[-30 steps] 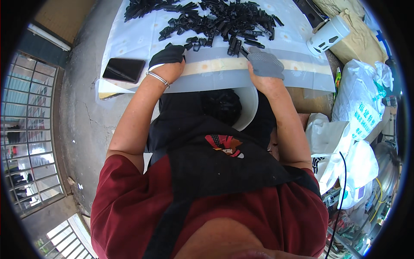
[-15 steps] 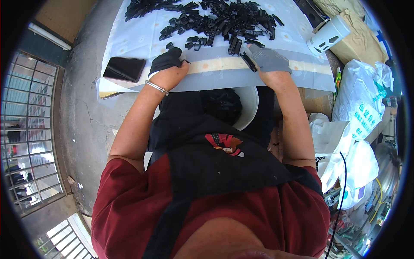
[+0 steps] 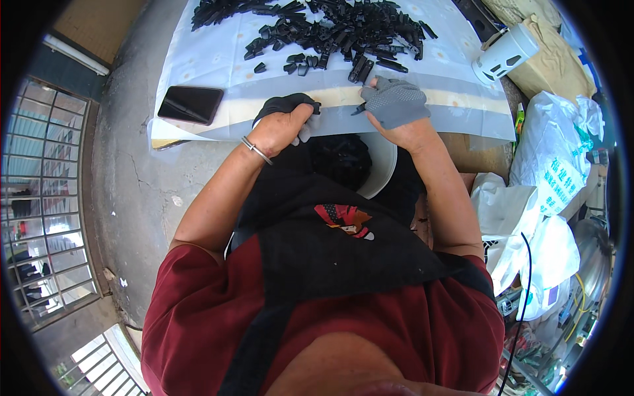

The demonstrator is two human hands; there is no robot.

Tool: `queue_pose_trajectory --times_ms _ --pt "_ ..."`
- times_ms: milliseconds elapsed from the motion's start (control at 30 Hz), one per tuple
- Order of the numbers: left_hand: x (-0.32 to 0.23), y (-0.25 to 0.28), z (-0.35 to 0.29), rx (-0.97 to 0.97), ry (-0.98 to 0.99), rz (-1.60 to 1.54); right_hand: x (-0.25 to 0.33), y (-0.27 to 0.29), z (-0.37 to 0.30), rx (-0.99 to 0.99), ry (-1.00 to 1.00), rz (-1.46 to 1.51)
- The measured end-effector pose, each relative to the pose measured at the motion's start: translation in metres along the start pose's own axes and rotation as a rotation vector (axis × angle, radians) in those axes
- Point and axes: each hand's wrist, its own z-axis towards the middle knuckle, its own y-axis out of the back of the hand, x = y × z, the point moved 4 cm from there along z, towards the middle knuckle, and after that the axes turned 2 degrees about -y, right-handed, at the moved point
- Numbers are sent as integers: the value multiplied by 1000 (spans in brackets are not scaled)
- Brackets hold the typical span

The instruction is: Inspecting and sorting small black plastic components from a pile into a container at a workstation.

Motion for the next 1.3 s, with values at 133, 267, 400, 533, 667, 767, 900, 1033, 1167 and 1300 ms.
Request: queue_pose_trajectory --times_ms 133,267,400,533,667,767,900,1033,1167,1300 --pt "-7 -5 -8 23 51 -43 12 11 0 40 -92 43" --pt "-15 -11 -14 75 11 93 32 13 -7 -108 -126 371" --pt "-13 -20 -13 61 -510 421 57 24 2 -49 -138 673" --pt "11 -26 -18 23 -485 456 66 24 3 -145 -173 683" --pt "31 -27 -9 -82 -417 0 71 27 3 -184 -172 632" --pt "6 -26 -17 -122 -190 -344 62 33 -4 -190 -199 578" --pt "-3 -17 -21 -71 -212 -261 55 34 -12 -50 -245 618" --pt "-17 -14 -23 -46 -270 -136 55 38 -14 -104 -190 593" --pt "-18 -18 -22 -68 -330 159 64 45 -9 -100 -104 319" --pt "-30 -29 -30 -207 -527 372 74 29 -9 17 -120 205"
